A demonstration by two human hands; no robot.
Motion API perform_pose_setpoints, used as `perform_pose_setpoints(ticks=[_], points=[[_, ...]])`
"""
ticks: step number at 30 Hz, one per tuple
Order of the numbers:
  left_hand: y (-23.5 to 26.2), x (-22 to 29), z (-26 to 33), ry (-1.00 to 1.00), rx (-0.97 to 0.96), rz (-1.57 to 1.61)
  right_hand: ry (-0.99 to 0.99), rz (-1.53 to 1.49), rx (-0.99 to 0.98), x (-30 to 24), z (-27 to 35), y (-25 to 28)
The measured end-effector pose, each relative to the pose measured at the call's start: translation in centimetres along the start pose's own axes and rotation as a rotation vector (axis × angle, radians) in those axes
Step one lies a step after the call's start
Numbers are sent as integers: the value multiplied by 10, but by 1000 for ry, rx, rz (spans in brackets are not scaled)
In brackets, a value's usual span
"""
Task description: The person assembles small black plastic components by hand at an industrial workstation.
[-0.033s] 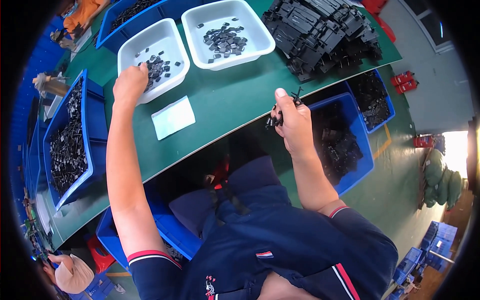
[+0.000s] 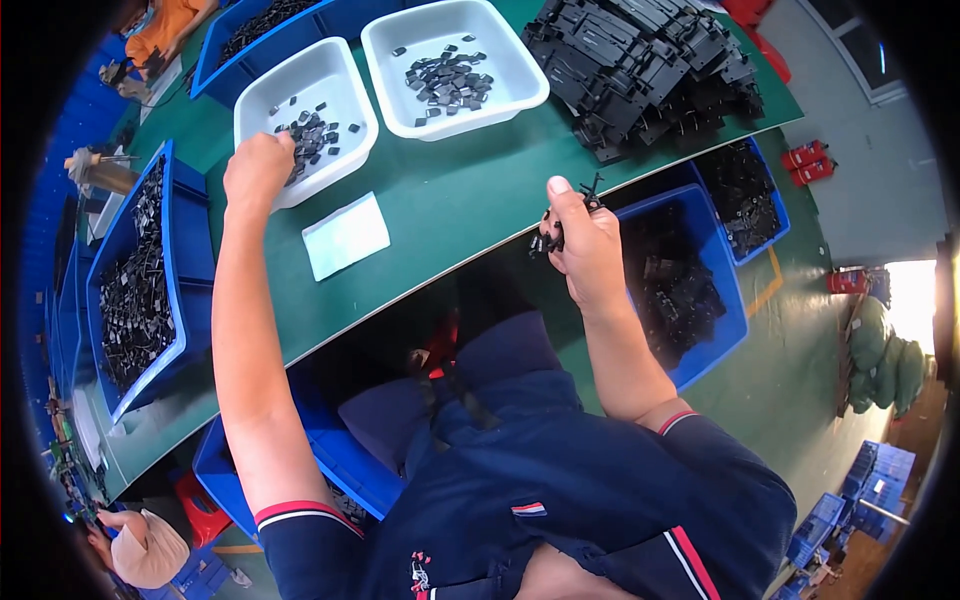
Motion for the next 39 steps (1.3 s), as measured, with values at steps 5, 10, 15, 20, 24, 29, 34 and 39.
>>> perform_pose_setpoints(ticks=[5,10,15,20,24,29,34,39], points=[[6,-3,14,-179,266,5,40,21,7,-1,0,-8],[30,65,85,-320,66,449,80,83,35,2,-5,-8],[8,113,177,-538,-596,890,90,158,-67,3,-2,-23],[-25,125,201,-691,-377,1102,56,37,-80,2,3,-30],[-24,134,216,-1078,107,1145,-142,-171,-61,-6,11,-30],[-5,140,227,-1206,306,1182,-115,-252,-180,-30,21,-34],[29,129,285,-1599,-579,1105,59,-554,210,-36,-71,33],[32,91,169,-735,289,791,-44,-555,-245,-35,-48,7]])
Point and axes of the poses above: each hand's wrist, its own z-axis away from the middle knuckle, its own y-axis out of the back of the hand, x = y × z, the point moved 2 cm from there along -z, towards the middle knuckle, and after that the axes turned 6 degrees about z, right-handed, at the moved point
